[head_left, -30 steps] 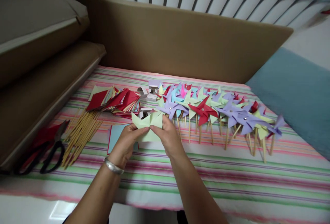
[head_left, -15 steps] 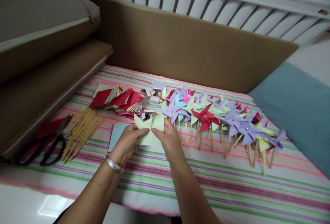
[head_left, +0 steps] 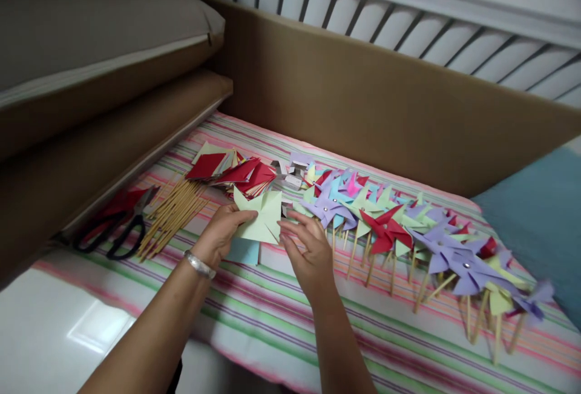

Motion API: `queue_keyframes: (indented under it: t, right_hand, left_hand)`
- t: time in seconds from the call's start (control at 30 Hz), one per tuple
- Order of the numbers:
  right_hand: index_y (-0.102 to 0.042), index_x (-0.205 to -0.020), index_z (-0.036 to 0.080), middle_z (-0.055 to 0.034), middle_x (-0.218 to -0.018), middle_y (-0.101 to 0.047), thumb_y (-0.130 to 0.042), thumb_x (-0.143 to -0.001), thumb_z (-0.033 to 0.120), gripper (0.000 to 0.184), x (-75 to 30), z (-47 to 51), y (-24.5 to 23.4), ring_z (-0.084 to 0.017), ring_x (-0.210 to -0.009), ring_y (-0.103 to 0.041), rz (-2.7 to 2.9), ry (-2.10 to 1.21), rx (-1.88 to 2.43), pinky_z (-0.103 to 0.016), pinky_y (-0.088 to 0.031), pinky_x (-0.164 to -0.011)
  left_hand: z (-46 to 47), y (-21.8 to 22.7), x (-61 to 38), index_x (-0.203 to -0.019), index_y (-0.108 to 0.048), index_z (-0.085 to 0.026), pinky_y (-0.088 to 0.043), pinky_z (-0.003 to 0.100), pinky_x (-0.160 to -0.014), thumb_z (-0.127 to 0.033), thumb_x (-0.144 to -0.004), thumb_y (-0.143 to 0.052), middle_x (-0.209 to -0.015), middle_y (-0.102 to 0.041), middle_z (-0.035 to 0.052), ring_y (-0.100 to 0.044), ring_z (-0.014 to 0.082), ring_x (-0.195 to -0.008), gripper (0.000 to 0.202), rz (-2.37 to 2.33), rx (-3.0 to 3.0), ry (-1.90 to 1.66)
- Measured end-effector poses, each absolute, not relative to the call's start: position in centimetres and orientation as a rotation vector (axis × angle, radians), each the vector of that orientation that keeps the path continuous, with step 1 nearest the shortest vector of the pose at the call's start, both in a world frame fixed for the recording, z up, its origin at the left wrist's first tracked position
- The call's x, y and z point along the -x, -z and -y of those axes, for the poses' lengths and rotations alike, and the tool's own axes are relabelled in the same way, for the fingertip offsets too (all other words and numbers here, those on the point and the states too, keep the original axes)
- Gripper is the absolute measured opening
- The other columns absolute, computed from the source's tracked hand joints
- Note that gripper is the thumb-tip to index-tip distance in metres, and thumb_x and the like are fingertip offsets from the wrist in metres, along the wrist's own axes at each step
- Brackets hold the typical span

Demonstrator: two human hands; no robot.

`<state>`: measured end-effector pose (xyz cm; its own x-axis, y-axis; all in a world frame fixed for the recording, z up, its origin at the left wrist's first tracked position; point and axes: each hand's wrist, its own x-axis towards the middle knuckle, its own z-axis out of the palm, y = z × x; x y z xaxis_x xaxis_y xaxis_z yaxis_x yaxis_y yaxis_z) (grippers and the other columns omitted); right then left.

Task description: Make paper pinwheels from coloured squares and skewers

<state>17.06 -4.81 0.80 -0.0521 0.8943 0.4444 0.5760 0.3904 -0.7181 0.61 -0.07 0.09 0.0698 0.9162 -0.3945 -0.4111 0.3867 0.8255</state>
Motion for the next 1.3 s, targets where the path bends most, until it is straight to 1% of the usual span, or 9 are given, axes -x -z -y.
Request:
queue_keyframes:
  t: [0.13, 0.23, 0.33, 0.5, 0.7, 0.9, 1.03, 1.17, 1.3]
  right_hand:
    - [-0.068, -0.089, 0.029, -0.0021, -0.137, -0.041, -0.052, -0.08, 0.018, 0.022, -16.9, 4.8, -0.6, -0.027, -0.129, -0.03, 1.91, -0.285, 1.226, -0.051, -0.029, -0.101]
    - [-0.069, -0.081, 0.027, 0.0002, -0.143, -0.033, -0.054, -0.079, 0.018, 0.017, -16.8, 4.8, -0.4, -0.027, -0.133, -0.022, 1.943, -0.313, 1.227, -0.051, -0.025, -0.103]
    - [-0.07, -0.078, 0.027, 0.0009, -0.144, -0.031, -0.058, -0.078, 0.021, 0.013, -17.0, 4.8, -0.5, -0.028, -0.135, -0.018, 1.932, -0.389, 1.258, -0.051, -0.023, -0.104]
    - [-0.069, -0.075, 0.025, -0.002, -0.143, -0.033, -0.06, -0.076, 0.025, 0.009, -17.2, 4.7, -0.6, -0.029, -0.134, -0.02, 1.764, -0.489, 1.365, -0.052, -0.029, -0.1]
    - [-0.065, -0.068, 0.022, -0.0053, -0.141, -0.037, -0.065, -0.072, 0.025, 0.006, -17.4, 4.6, -0.5, -0.028, -0.134, -0.02, 1.746, -0.418, 1.435, -0.05, -0.021, -0.104]
    - [-0.066, -0.072, 0.021, -0.0074, -0.139, -0.041, -0.058, -0.077, 0.023, 0.008, -17.3, 4.6, -0.3, -0.028, -0.133, -0.022, 1.762, -0.398, 1.447, -0.052, -0.024, -0.102]
    - [-0.065, -0.071, 0.021, -0.0089, -0.137, -0.042, -0.059, -0.076, 0.025, 0.008, -17.1, 4.6, -0.2, -0.029, -0.132, -0.024, 1.739, -0.39, 1.486, -0.052, -0.025, -0.101]
    - [-0.065, -0.071, 0.021, -0.0091, -0.136, -0.044, -0.06, -0.075, 0.024, 0.008, -17.1, 4.5, 0.0, -0.028, -0.132, -0.026, 1.717, -0.403, 1.513, -0.052, -0.026, -0.102]
    - [-0.065, -0.072, 0.022, -0.0082, -0.135, -0.045, -0.058, -0.076, 0.024, 0.008, -17.1, 4.5, 0.2, -0.028, -0.131, -0.027, 1.705, -0.415, 1.531, -0.052, -0.029, -0.1]
  left_hand:
    - [0.0, 0.0, -0.3, -0.072, -0.069, -0.01, -0.047, 0.026, -0.054, -0.021, -0.048, -0.075, -0.063, -0.069, 0.0063, -0.062, 0.0173, -0.054, 0.027, -1.026, -0.599, -1.083]
    - [0.1, 0.0, -0.5, -0.074, -0.069, -0.01, -0.047, 0.025, -0.055, -0.021, -0.049, -0.074, -0.063, -0.069, 0.006, -0.063, 0.0176, -0.056, 0.028, -0.998, -0.6, -1.072]
    - [0.3, 0.3, -1.0, -0.073, -0.069, -0.01, -0.045, 0.024, -0.053, -0.021, -0.049, -0.074, -0.064, -0.07, 0.0059, -0.061, 0.0162, -0.054, 0.027, -1.004, -0.607, -1.045]
    - [0.9, 0.8, -2.3, -0.073, -0.069, -0.01, -0.043, 0.022, -0.05, -0.02, -0.05, -0.073, -0.064, -0.069, 0.0051, -0.059, 0.0134, -0.051, 0.025, -0.971, -0.651, -1.02]
    - [1.2, 0.6, -3.3, -0.072, -0.07, -0.011, -0.039, 0.02, -0.047, -0.02, -0.051, -0.073, -0.061, -0.067, 0.0032, -0.056, 0.0111, -0.048, 0.023, -0.967, -0.684, -0.96]
    - [1.3, 0.3, -3.2, -0.07, -0.07, -0.01, -0.038, 0.02, -0.047, -0.019, -0.051, -0.074, -0.06, -0.066, 0.0026, -0.055, 0.0107, -0.049, 0.022, -0.958, -0.689, -0.938]
    - [1.3, 0.2, -3.1, -0.071, -0.07, -0.01, -0.038, 0.02, -0.047, -0.019, -0.052, -0.074, -0.058, -0.066, 0.0017, -0.054, 0.01, -0.048, 0.021, -0.955, -0.7, -0.908]
    - [1.3, 0.3, -3.1, -0.069, -0.07, -0.012, -0.036, 0.019, -0.045, -0.019, -0.054, -0.073, -0.055, -0.064, 0.0001, -0.052, 0.0086, -0.045, 0.018, -0.954, -0.714, -0.884]
    - [1.3, 0.5, -3.2, -0.068, -0.069, -0.012, -0.037, 0.02, -0.047, -0.019, -0.052, -0.074, -0.054, -0.064, 0.0003, -0.052, 0.0088, -0.045, 0.017, -0.94, -0.698, -0.876]
